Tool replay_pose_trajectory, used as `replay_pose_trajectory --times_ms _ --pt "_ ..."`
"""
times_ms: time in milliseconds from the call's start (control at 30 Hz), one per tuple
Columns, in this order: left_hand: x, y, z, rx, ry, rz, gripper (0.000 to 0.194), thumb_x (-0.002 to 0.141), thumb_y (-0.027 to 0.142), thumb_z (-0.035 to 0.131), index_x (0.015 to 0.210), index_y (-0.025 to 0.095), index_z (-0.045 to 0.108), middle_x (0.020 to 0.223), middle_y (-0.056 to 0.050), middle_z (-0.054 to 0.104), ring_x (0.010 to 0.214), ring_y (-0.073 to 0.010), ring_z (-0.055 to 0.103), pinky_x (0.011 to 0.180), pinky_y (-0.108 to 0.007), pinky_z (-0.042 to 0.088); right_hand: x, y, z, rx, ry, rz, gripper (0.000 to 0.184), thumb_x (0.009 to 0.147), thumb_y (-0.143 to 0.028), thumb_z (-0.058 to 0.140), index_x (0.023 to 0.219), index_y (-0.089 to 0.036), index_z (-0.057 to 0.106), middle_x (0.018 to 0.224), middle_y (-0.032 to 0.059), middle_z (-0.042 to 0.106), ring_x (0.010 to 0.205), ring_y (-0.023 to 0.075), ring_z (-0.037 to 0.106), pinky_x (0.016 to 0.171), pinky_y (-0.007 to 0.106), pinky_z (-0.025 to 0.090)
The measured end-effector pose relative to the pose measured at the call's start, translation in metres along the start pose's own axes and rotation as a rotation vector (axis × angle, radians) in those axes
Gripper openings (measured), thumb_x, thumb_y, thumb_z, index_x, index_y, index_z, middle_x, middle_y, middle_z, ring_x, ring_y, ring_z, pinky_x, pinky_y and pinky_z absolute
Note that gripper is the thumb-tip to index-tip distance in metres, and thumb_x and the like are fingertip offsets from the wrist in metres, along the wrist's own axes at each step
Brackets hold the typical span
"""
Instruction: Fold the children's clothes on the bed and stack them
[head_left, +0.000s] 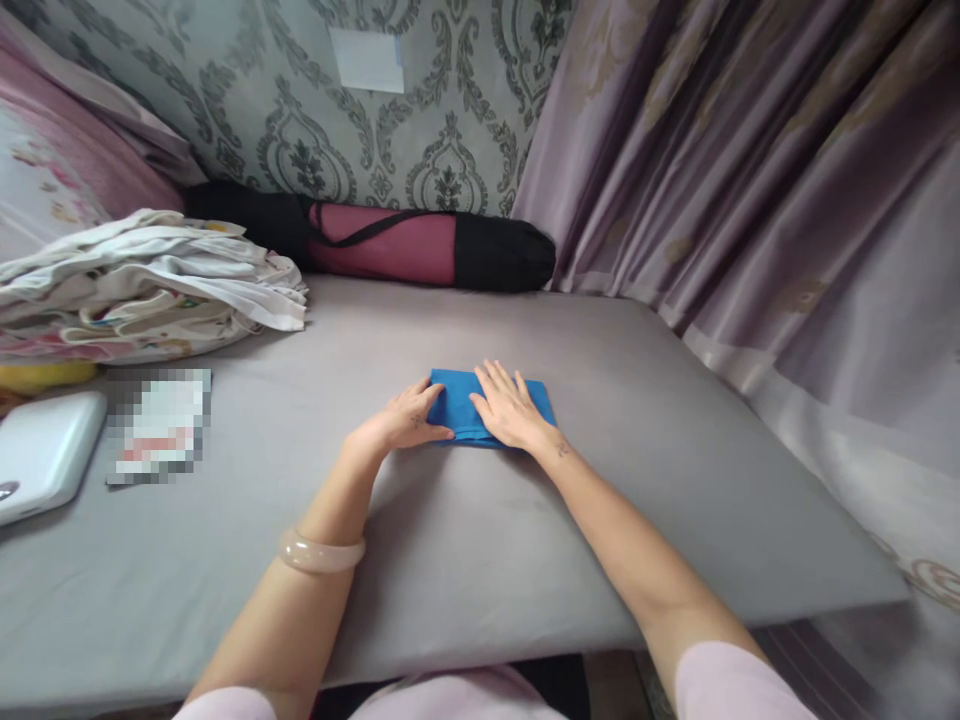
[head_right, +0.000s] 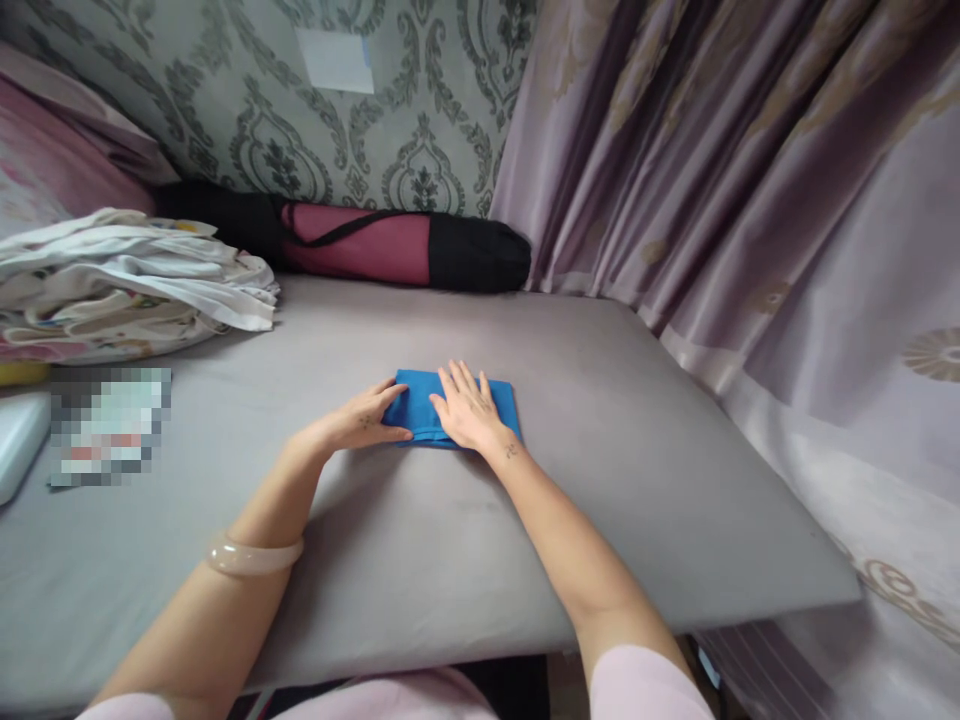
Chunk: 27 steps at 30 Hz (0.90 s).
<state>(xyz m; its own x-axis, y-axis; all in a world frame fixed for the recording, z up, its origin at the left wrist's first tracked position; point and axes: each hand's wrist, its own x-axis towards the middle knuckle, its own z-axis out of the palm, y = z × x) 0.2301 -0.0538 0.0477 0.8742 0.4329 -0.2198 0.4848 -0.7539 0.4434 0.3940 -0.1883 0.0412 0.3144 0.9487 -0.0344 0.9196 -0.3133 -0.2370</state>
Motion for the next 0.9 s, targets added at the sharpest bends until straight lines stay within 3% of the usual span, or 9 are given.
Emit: replay_pose_trajectory --times_ms 200,400,500,633,733,900 --pt "-0.002 -0.002 -0.009 -0.012 -0.012 -0.030 0.076 0.072 0.051 0.068 0.136 0.015 0.047 0.146 -0.019 0.045 0.137 -0.0338 0.042 0.108 -0.037 0.039 0.006 -0.005 0.021 -0.029 -0.030 0.004 0.064 0.102 -0.045 0.021 0.156 -0.010 0.024 0.163 0.0118 0.017 0.151 0.0232 0.011 0.122 0.046 0.005" --pt "0.000 -0.022 -0.009 -0.107 0.020 0.049 0.068 0.074 0.047 0.065 0.133 0.017 0.051 0.138 -0.014 0.056 0.129 -0.0289 0.051 0.103 -0.034 0.044 0.014 -0.016 0.000 0.029 -0.124 0.050 0.063 0.102 -0.042 0.022 0.154 -0.006 0.027 0.162 0.0155 0.020 0.151 0.0263 0.014 0.121 0.050 0.009" --pt "0.003 -0.032 -0.006 -0.170 0.089 -0.010 0.063 0.080 0.039 0.058 0.137 0.014 0.048 0.141 -0.016 0.055 0.129 -0.0275 0.052 0.107 -0.034 0.041 0.022 -0.035 0.000 0.034 -0.039 0.040 0.062 0.102 -0.040 0.022 0.152 -0.005 0.030 0.161 0.0155 0.023 0.150 0.0258 0.015 0.121 0.048 0.009" --pt "0.007 -0.040 -0.003 -0.246 0.206 -0.136 0.054 0.085 0.029 0.049 0.134 0.009 0.051 0.130 -0.018 0.063 0.117 -0.0251 0.061 0.099 -0.032 0.046 0.031 -0.053 0.021 0.027 0.049 0.050 0.063 0.102 -0.040 0.023 0.152 -0.003 0.029 0.161 0.0153 0.024 0.150 0.0250 0.017 0.122 0.045 0.007" --pt "0.009 -0.043 -0.003 -0.249 0.261 -0.167 0.048 0.085 0.026 0.046 0.130 0.009 0.055 0.115 -0.016 0.069 0.105 -0.0241 0.066 0.092 -0.032 0.049 0.033 -0.054 0.030 0.019 0.029 0.069 0.063 0.102 -0.040 0.023 0.152 -0.003 0.031 0.160 0.0151 0.027 0.149 0.0254 0.019 0.122 0.046 0.006" --pt "0.009 -0.044 -0.004 -0.254 0.292 -0.184 0.048 0.086 0.021 0.043 0.131 0.012 0.054 0.109 -0.013 0.071 0.098 -0.0221 0.067 0.090 -0.032 0.050 0.037 -0.058 0.015 0.007 -0.069 0.068 0.062 0.101 -0.038 0.028 0.151 -0.002 0.032 0.159 0.0177 0.029 0.148 0.0278 0.022 0.120 0.047 0.013"
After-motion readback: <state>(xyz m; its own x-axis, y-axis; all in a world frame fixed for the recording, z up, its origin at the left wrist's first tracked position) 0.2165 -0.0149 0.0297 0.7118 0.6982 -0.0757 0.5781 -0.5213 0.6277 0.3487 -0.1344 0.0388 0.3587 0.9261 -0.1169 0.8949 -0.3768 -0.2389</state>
